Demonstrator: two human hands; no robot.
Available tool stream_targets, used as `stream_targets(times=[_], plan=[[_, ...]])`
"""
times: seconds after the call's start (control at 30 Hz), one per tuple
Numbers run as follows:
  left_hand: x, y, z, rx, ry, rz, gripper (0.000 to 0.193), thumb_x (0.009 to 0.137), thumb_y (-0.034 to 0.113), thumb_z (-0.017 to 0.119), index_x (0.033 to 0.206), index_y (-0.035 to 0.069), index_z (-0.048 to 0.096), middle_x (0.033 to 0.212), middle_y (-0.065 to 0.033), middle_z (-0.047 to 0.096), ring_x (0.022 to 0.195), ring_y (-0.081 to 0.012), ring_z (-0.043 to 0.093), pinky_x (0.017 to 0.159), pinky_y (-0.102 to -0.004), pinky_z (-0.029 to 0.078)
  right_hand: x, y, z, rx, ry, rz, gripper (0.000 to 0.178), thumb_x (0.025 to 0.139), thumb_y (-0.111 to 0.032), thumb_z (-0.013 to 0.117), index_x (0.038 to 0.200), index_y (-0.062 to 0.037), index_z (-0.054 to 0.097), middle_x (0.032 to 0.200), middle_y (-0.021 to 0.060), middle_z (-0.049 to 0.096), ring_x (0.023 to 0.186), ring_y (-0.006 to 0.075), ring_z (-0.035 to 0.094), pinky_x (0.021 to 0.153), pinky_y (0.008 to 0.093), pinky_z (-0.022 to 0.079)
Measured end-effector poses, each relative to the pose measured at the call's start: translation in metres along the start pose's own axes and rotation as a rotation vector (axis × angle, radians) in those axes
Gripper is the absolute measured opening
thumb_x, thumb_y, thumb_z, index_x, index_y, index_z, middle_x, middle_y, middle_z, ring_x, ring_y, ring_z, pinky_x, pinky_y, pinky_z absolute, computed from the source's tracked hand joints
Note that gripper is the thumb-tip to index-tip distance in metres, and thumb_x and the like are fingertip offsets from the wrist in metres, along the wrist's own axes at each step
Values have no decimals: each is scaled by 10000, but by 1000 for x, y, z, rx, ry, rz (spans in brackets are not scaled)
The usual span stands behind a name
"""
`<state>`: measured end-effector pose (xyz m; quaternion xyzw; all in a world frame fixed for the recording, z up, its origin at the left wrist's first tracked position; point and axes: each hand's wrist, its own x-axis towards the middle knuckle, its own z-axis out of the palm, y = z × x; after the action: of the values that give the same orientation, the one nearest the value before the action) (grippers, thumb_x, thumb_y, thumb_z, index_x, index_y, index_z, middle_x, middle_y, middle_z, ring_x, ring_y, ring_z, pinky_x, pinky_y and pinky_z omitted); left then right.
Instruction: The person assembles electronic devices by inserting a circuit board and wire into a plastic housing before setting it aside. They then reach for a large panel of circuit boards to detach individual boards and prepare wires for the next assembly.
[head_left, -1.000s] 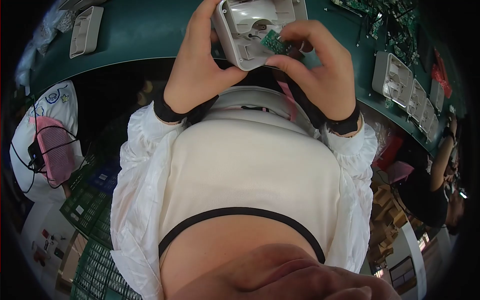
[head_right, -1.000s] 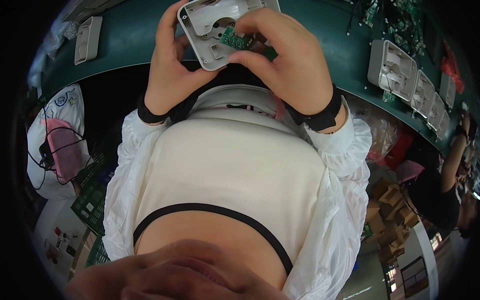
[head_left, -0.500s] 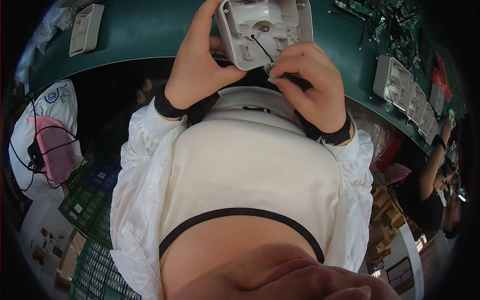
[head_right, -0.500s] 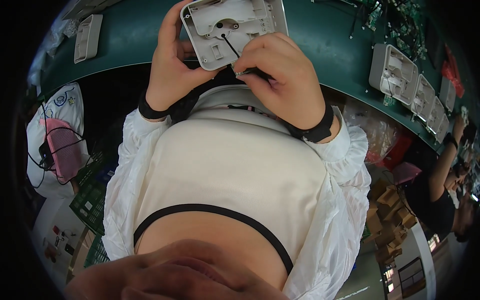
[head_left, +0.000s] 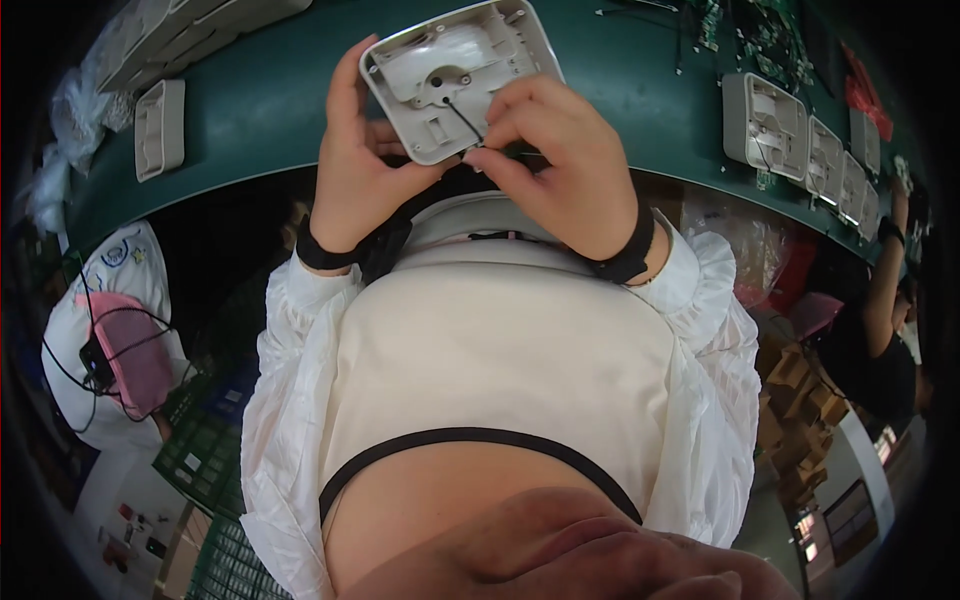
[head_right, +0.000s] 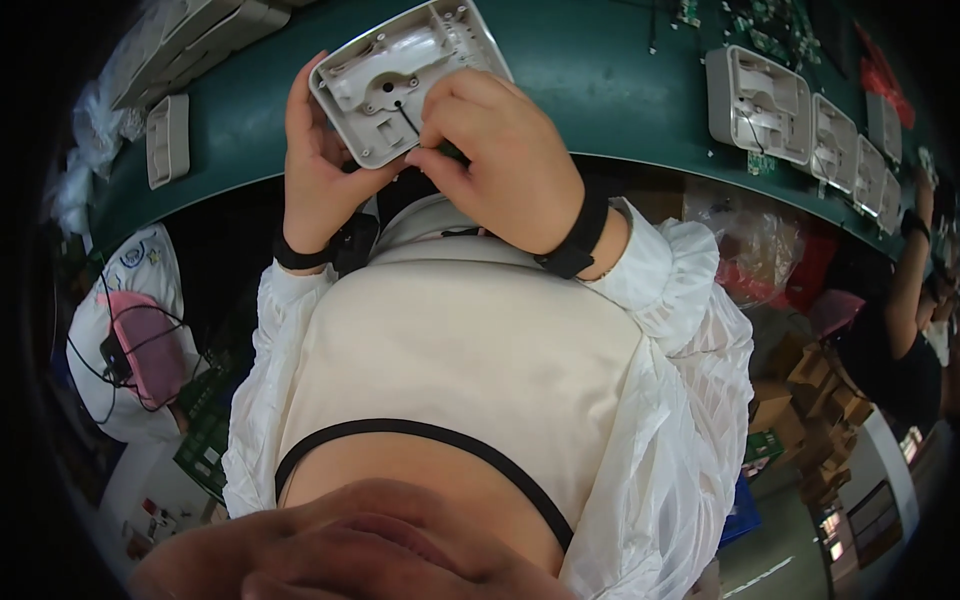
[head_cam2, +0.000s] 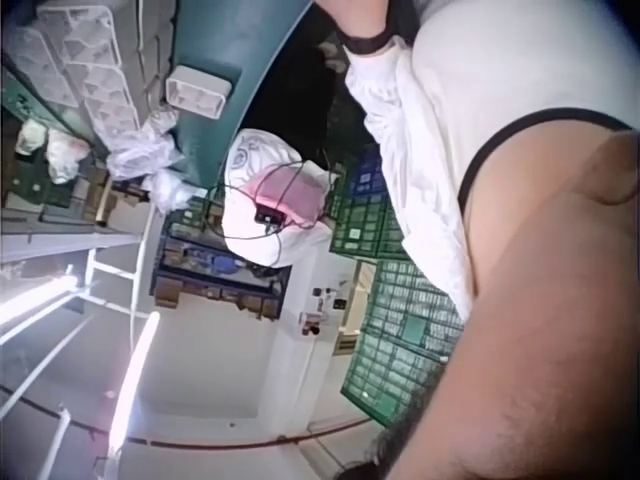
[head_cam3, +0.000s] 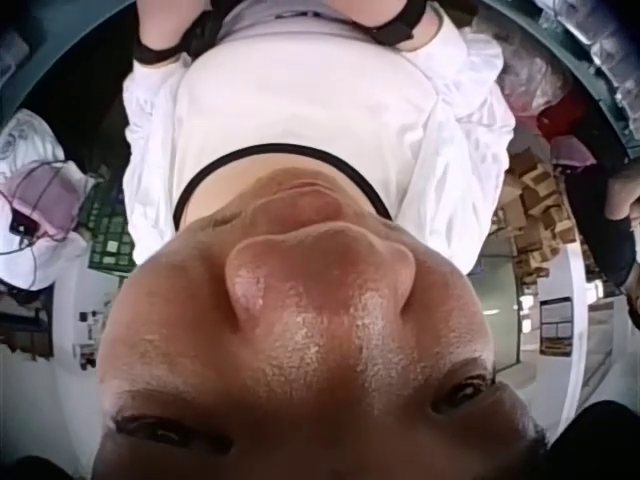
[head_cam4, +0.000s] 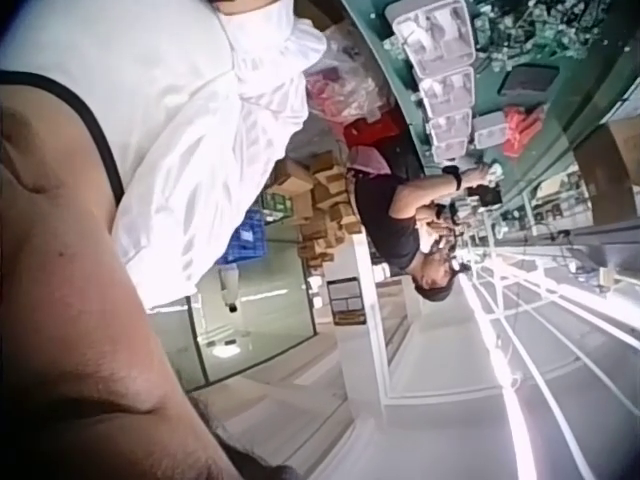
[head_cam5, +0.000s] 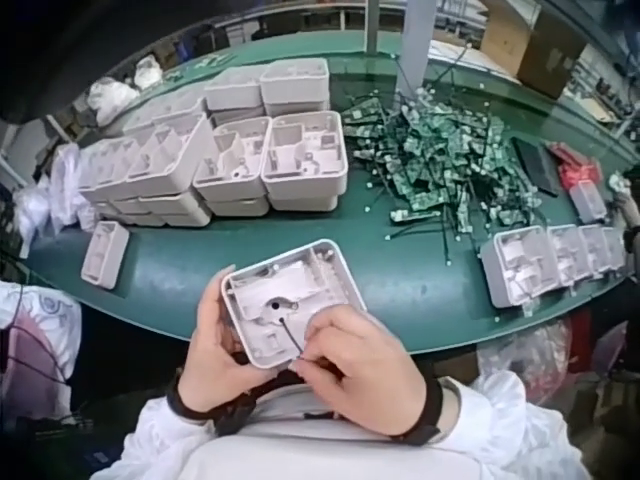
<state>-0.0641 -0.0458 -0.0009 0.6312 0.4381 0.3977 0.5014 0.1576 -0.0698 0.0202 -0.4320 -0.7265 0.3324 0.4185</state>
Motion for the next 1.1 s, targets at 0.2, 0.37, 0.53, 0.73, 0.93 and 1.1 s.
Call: stream_targets(times=[0.2,0.37,0.53,0.73,0.93,1.1], plan=[[-1,-7,1,-2,-1,0,1138,709,-66,846,1603,116,167,1533,-188,416,1085,-276,725,875,-364,633,7,2,3,-141,14,-127,218,771,-28,807,963,-20,704,982,118,667,863,334,640,778,408,537],[-6,0,0,1,-3,-74,1148,712,-63,848,1608,119,155,1536,-200,420,1039,-253,734,850,-347,631,13,7,-3,-200,-112,-196,179,768,-25,804,920,-14,709,924,114,675,842,342,636,741,415,529],[-20,24,-12,-19,-20,-182,1096,755,-39,841,1615,126,181,1485,-194,496,980,-221,738,807,-318,619,22,2,-11,-208,-230,-250,154,761,-22,810,880,-14,713,852,105,672,834,330,636,718,396,516],[-25,18,-110,167,390,-29,746,843,87,833,1492,83,465,1393,-121,597,1006,-180,695,837,-310,576,5,1,-40,-286,-217,-280,158,755,-54,824,868,-29,716,849,88,678,801,303,639,688,382,514],[-65,-29,-268,1347,843,-52,979,718,376,952,1453,-72,484,1510,-285,479,1382,-362,487,1145,-444,390,-27,4,-105,-446,-193,-215,146,764,-80,825,859,-46,720,852,69,689,772,286,643,664,380,519],[-54,-71,-310,1085,801,-152,1121,727,363,951,1546,-75,322,1566,-284,398,1441,-356,412,1177,-447,343,-56,21,-126,-532,-98,-133,134,781,-91,820,867,-56,723,851,65,689,782,285,653,662,377,526]])
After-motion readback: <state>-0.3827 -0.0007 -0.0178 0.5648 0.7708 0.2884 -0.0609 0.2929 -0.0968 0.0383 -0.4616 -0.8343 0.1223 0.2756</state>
